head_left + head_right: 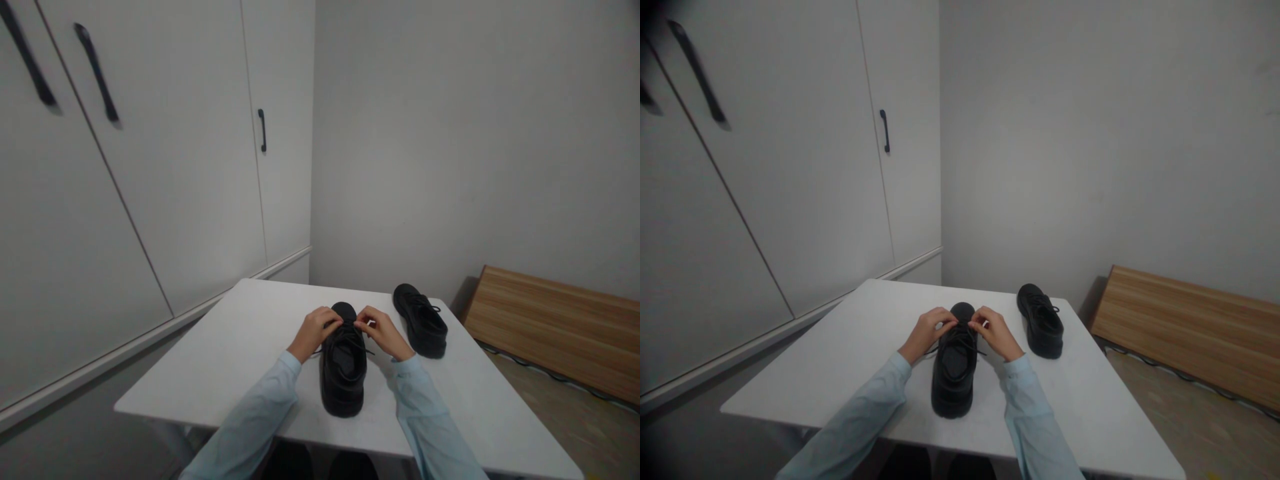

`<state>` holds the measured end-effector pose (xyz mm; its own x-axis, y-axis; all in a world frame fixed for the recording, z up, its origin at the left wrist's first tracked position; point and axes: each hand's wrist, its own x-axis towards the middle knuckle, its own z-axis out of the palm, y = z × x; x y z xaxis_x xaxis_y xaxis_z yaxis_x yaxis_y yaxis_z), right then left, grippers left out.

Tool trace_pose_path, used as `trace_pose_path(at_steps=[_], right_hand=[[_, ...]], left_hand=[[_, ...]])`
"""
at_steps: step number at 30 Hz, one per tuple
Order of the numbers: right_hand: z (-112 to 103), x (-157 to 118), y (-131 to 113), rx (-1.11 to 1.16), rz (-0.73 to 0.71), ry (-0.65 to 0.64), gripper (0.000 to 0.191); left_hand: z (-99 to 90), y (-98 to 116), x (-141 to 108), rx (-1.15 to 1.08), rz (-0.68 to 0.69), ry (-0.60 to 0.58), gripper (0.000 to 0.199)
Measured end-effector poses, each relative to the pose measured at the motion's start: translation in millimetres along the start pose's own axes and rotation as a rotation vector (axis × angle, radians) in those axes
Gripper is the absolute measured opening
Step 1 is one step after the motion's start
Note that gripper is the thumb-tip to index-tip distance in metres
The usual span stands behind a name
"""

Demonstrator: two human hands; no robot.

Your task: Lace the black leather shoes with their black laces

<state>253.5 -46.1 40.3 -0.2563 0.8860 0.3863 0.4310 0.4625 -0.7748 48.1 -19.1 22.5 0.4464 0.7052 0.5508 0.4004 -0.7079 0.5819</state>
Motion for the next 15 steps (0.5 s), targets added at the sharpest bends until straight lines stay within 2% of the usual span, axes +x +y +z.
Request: trace_pose_path(at_steps=[6,10,15], right_hand=[[-1.1,-1.2,-0.2,0.004,0.004,0.025,0.014],[-3.3,-2.1,3.5,0.052,0.021,0.034,0.013],[-2.5,-1.9,8.4,0.084,0.050,0.073,0.009]], left_hand=[[-1.4,-0.7,-2.6,0.046,0.002,0.015,0.018],[-4.9,0.3,-4.4,0.026,-0.034,0.077,0.016],[-6.6,3.5,-3.9,-0.169,-0.165,0.079,0.021]])
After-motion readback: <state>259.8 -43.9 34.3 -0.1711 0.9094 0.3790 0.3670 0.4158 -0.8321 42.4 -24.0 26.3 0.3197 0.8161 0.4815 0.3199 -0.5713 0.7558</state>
